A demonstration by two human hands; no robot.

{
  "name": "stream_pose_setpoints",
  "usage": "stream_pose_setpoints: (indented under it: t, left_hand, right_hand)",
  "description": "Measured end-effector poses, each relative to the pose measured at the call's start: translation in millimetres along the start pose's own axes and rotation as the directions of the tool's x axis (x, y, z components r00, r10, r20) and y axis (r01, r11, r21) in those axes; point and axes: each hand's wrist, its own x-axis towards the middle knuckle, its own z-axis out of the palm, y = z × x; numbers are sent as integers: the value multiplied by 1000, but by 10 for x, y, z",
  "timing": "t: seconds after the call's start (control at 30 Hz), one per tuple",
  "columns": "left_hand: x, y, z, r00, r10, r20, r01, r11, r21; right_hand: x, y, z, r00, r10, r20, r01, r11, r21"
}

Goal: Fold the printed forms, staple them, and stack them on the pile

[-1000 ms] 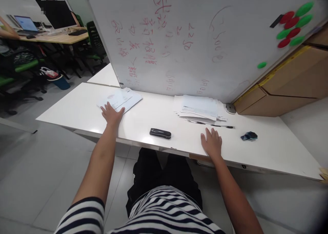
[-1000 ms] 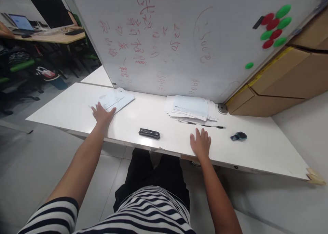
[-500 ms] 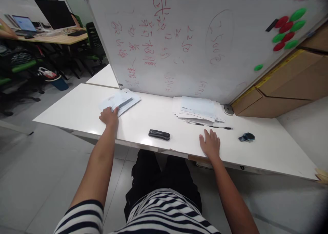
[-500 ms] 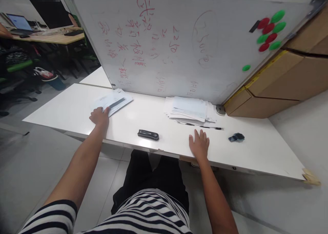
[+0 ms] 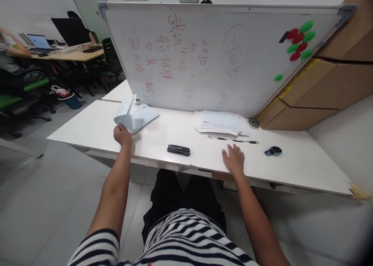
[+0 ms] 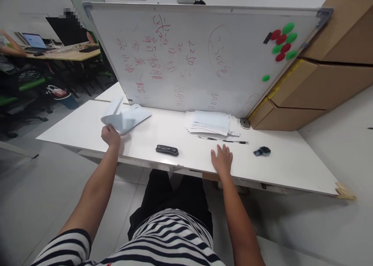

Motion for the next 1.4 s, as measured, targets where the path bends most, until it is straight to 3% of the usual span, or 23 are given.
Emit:
stream_pose_setpoints:
  t: [0.1, 0.17, 0.23, 0.3, 0.4, 0.47, 0.5, 0.63, 0.73, 0.8, 0.87, 0.9, 0.93, 1.0, 1.07, 1.1, 1.13, 1.17, 1.2, 1.27, 1.33, 1.37, 1.4]
  left_hand:
    - [-177, 232, -281, 996, 89, -31, -94, 975, -201]
    - [-359, 401, -477, 988, 149, 35, -125, 919, -375]
    - [-616, 541, -636, 965, 207, 163, -90, 840, -534]
    - [-959, 634, -736, 907, 263, 329, -6, 789, -614]
    - [-1623, 683, -779, 731, 299, 613, 218, 750, -625]
    - [-2114, 670, -771, 629, 265, 731, 361, 733, -576]
    - [-2352, 653, -766, 582, 241, 777, 409, 739, -536]
    - [-3059, 550, -750, 349, 262, 900, 438, 803, -404]
    - [-3243, 501, -727, 168, 320, 933, 414, 836, -361]
    - [-3225, 510, -727, 4, 339, 941, 369, 874, -317]
    - [-3132, 559, -762, -145, 354, 924, 264, 914, -308]
    - [-3066, 598, -791, -154, 366, 918, 190, 923, -336]
    - [-2992, 647, -823, -102, 394, 913, 107, 917, -384]
    - [-2831, 771, -870, 138, 503, 853, -71, 864, -498]
    - [-2660, 915, -863, 378, 581, 721, -180, 810, -559]
    - [-2572, 986, -832, 450, 585, 675, -163, 797, -581]
    - [-2486, 1048, -785, 487, 572, 660, -98, 787, -609]
    - [-2403, 1099, -726, 488, 550, 677, 4, 775, -633]
    - [-2330, 1133, -657, 451, 534, 715, 122, 757, -642]
    - [-2235, 1148, -513, 315, 522, 792, 321, 727, -607]
    - [-2245, 1103, -384, 206, 495, 844, 404, 742, -535]
    - [-2293, 1069, -334, 200, 471, 859, 409, 757, -510]
    - [-2363, 1035, -295, 227, 444, 867, 397, 771, -498]
  right_hand:
    - [-3, 15, 2, 1000, -10, -23, 10, 1000, 24]
    - [3, 8, -21, 999, -23, -49, 27, 995, 96]
    - [-21, -42, -77, 998, -37, -55, 51, 957, 286]
    - [-127, -151, -154, 999, -40, -10, 38, 797, 603]
    - [-502, -397, -243, 985, -108, 131, -98, 271, 958]
    - [-840, -559, -250, 955, -196, 221, -230, -26, 973]
    - [-1002, -622, -238, 940, -214, 264, -292, -112, 950]
    - [-1378, -681, -141, 936, -52, 349, -350, -256, 901]
    - [-1361, -547, -76, 922, 107, 373, -325, -312, 893]
    - [-1298, -424, -56, 910, 149, 386, -333, -289, 898]
    - [-1239, -300, -71, 906, 177, 384, -354, -180, 918]
    - [-1215, -241, -101, 910, 184, 373, -362, -92, 928]
    - [-1192, -184, -149, 918, 183, 352, -360, 10, 933]
    - [-1141, -81, -307, 947, 138, 291, -316, 223, 922]
    - [-1071, 0, -524, 970, 21, 244, -233, 382, 894]
    - [-1027, 29, -639, 973, -47, 225, -183, 428, 885]
    - [-977, 48, -745, 974, -101, 204, -137, 458, 878]
    - [-922, 56, -832, 974, -139, 181, -96, 472, 876]
    - [-867, 52, -892, 975, -159, 153, -60, 475, 878]
    - [-760, 5, -909, 982, -161, 95, -10, 464, 886]
    - [-680, -97, -791, 988, -136, 66, 1, 443, 896]
    - [-656, -162, -697, 991, -113, 70, -14, 433, 901]
    - [-644, -232, -595, 994, -80, 80, -38, 426, 904]
